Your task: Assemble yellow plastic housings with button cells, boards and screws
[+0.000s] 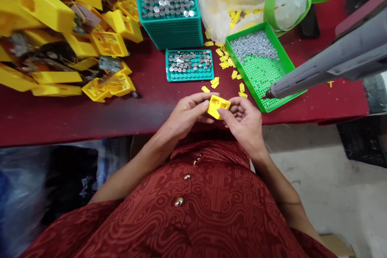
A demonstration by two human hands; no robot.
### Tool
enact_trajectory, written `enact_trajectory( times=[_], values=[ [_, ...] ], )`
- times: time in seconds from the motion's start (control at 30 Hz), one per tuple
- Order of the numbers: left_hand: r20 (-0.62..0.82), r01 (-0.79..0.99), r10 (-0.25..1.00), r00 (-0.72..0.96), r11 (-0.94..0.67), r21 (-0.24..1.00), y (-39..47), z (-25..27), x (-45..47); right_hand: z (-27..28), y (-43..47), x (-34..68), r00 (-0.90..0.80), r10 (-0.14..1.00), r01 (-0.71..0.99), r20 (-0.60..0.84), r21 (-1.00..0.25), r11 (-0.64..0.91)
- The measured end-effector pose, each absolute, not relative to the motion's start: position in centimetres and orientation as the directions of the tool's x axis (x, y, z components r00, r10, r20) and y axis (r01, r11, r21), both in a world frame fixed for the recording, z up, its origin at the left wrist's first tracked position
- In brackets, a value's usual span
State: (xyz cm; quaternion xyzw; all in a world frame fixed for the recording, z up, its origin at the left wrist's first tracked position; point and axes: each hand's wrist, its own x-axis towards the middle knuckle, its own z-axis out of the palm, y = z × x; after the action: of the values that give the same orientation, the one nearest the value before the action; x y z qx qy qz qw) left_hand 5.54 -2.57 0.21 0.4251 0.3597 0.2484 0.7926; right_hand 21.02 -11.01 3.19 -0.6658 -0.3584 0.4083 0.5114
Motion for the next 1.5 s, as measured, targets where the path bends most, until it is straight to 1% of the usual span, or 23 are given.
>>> enact_trajectory(
  times=[0.13,0.23,0.4,0.5,0.63,0.87,1.0,1.23,1.37,1.5],
  values=[
    [-0.360,-0.078,0.721,0.592,0.496,0.865,-2.4,0.3,5.4,3.0,-10.9,21.2,0.401,0.900,0.088,-0.174,-0.970,-0.227],
    [-0.381,-0.049,0.715,0.586,0.500,0.864,-2.2,0.6,5.5,3.1,-10.9,21.1,0.405,0.901,0.126,-0.157,-0.966,-0.225],
    [-0.401,-0.019,0.709,0.581,0.504,0.864,-2.1,1.2,5.8,3.3,-10.6,21.1,0.421,0.896,0.140,-0.142,-0.966,-0.219],
    [-0.412,-0.007,0.702,0.580,0.510,0.860,-2.1,1.4,5.9,3.4,-10.5,21.1,0.417,0.896,0.125,-0.150,-0.967,-0.220],
    [-0.418,0.002,0.688,0.594,0.518,0.855,-2.0,1.3,6.0,3.5,-10.5,21.2,0.409,0.890,0.076,-0.204,-0.964,-0.256],
    [-0.446,0.006,0.668,0.596,0.551,0.834,-1.8,1.7,6.5,3.4,-10.2,22.0,0.390,0.887,0.016,-0.248,-0.961,-0.275],
    [-0.417,-0.040,0.682,0.601,0.546,0.837,-1.6,1.4,6.5,2.6,-10.2,22.7,0.365,0.900,-0.022,-0.240,-0.968,-0.249],
    [-0.318,-0.078,0.777,0.544,0.425,0.902,-1.1,0.4,6.1,1.4,-10.1,23.2,0.317,0.925,-0.020,-0.207,-0.977,-0.212],
    [-0.318,-0.062,0.786,0.529,0.410,0.910,-1.1,0.3,6.0,1.3,-9.8,23.3,0.323,0.918,-0.023,-0.229,-0.972,-0.234],
    [-0.280,-0.076,0.788,0.548,0.381,0.921,-1.1,0.3,6.1,1.3,-9.5,23.2,0.338,0.910,-0.024,-0.241,-0.969,-0.247]
  ],
)
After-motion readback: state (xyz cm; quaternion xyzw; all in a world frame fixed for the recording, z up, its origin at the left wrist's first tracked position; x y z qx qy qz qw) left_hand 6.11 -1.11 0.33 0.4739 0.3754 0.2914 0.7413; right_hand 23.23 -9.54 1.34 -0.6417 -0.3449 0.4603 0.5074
